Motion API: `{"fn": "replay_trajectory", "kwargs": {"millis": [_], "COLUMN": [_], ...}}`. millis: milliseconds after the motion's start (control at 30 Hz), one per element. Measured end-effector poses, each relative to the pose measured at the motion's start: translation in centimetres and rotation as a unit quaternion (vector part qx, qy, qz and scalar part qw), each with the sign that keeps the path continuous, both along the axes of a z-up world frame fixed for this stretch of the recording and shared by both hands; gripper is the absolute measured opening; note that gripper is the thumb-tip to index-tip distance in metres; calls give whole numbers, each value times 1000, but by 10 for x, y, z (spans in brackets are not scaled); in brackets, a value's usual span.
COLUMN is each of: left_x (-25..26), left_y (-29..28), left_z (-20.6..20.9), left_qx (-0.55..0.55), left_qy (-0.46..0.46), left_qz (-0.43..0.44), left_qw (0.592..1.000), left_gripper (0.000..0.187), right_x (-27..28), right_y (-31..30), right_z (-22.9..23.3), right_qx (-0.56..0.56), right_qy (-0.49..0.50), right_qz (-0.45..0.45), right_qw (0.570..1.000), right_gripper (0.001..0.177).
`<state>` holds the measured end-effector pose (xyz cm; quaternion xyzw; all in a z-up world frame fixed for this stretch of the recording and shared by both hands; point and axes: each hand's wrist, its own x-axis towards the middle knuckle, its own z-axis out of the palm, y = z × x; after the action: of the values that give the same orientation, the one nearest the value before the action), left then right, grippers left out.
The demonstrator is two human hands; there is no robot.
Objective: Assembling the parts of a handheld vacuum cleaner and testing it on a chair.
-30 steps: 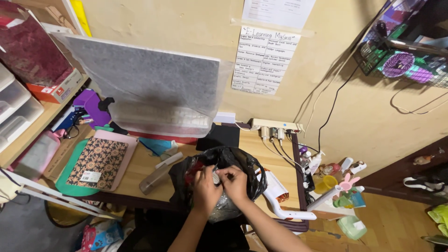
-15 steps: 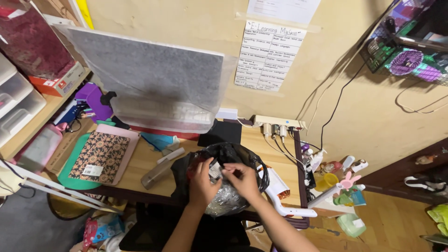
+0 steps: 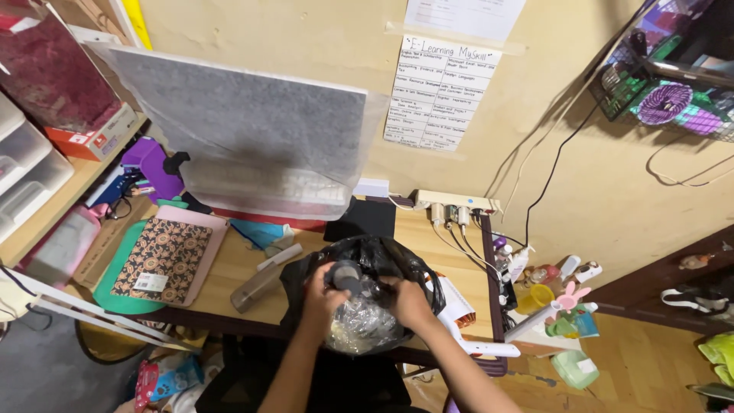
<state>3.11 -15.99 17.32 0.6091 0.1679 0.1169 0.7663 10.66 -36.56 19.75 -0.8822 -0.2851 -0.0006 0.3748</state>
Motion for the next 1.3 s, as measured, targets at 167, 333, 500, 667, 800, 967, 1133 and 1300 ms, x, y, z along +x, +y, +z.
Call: {"fn": "replay_trajectory", "kwargs": {"millis": [167,333,500,667,800,967,1133,1300], "left_x": [5,11,14,10,-9,-17,-22,-23], "left_y": [17,7,-16,-12,-9,-21,-35,-31], "left_z": [-13,-25,-36,-42,13,61,62,68], "left_qx": [-233,-200,-287,-278,39,406,445,453], "left_qy": [-74,-128,-112,-58,-52,-134,-132,-153], "left_qz": [-80,-125,-137,-67,-25,28,28,4], "left_qw": [966,963,941,957,998,904,885,878], "left_gripper": [72,75,57,50,50,63,66,65], "right_x": [1,5,3,-8,4,2,-15,29], "right_y": [8,26,53,26,10,15,34,17], "right_z": [15,-11,-23,28,10,8,25,-71], "right_qx": [-23,228,369,118,-90,82,243,214], "right_qy": [-2,194,238,-46,-146,0,85,294], "right_qz": [-14,-36,-94,-63,27,-53,-3,46], "right_qw": [1000,954,894,990,985,995,966,930], "right_gripper": [15,23,34,39,24,16,34,33]}}
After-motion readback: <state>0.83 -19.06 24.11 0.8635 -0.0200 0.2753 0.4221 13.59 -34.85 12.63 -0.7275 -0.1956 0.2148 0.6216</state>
